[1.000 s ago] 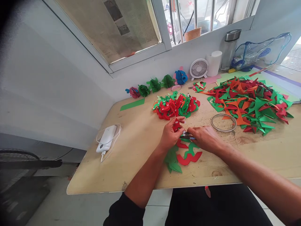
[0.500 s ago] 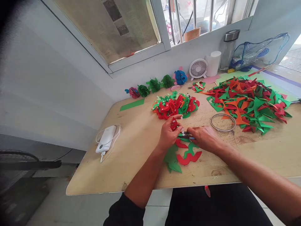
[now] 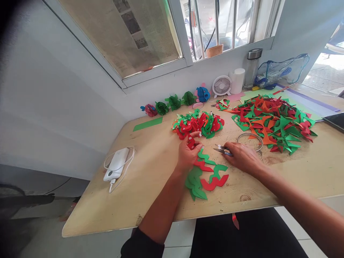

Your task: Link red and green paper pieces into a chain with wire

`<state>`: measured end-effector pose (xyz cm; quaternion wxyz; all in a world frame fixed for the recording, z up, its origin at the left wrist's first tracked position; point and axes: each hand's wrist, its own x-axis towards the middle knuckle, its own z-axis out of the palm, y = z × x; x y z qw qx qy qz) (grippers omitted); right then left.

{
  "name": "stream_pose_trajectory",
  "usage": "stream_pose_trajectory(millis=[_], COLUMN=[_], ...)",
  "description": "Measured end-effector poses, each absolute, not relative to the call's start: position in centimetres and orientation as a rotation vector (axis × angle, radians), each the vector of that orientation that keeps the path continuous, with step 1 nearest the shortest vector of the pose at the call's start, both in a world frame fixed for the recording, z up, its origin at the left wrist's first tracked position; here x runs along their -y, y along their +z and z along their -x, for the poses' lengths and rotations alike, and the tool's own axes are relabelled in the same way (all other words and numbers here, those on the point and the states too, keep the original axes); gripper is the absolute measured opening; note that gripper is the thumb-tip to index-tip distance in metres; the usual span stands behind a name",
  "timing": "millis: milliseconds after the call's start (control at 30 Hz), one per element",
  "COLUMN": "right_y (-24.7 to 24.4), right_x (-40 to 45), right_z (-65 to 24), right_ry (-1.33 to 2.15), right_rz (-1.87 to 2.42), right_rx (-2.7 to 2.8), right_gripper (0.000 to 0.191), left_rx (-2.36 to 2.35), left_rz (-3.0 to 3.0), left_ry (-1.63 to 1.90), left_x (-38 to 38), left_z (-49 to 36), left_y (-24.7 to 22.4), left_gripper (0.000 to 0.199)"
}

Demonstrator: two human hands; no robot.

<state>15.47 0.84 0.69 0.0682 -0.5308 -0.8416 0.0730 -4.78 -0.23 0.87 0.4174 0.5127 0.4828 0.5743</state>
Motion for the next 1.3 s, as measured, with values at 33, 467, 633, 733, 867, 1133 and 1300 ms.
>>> stream_pose_trajectory(millis=[33, 467, 633, 733, 867, 1133, 1300], right_y=[0.7, 0.9, 1.0, 0.8, 0.9, 3.0, 3.5], right_x=[-0.6, 1.3, 1.5, 1.6, 1.7, 1.2, 0.3], right_z=[-16.1, -21.2, -21.4, -21.7, -22.1, -17.9, -12.9], right_ry=[0.2, -0.097, -0.104, -0.13, -0.281, 0.091, 0.276], right_rz=[1.641, 1.989, 2.042, 2.047, 1.951, 1.454, 1.083], right_rx=[2.508, 2.181, 2.128, 2.133, 2.147, 2.138, 2.283], right_gripper=[0.026, 0.026, 0.029, 0.03, 0.028, 0.018, 0.017], left_rx=[-1.208, -1.072, -1.052, -1.033, -0.999, -0.945, -0.939], left_rz=[-1.284, -1.156, -1.127, -1.112, -1.078, -1.005, -0.968], left_ry=[1.438, 1.363, 1.367, 1.376, 1.376, 1.368, 1.38], left_x=[0.3, 1.0, 0.9, 0.9, 1.0, 1.0, 0.8], left_z=[4.7, 4.1, 4.2, 4.2, 4.2, 4.2, 4.4], left_y=[1.0, 1.8, 1.7, 1.6, 1.8, 1.7, 1.7], left_gripper=[0.041, 0.04, 0.041, 0.039, 0.041, 0.038, 0.043])
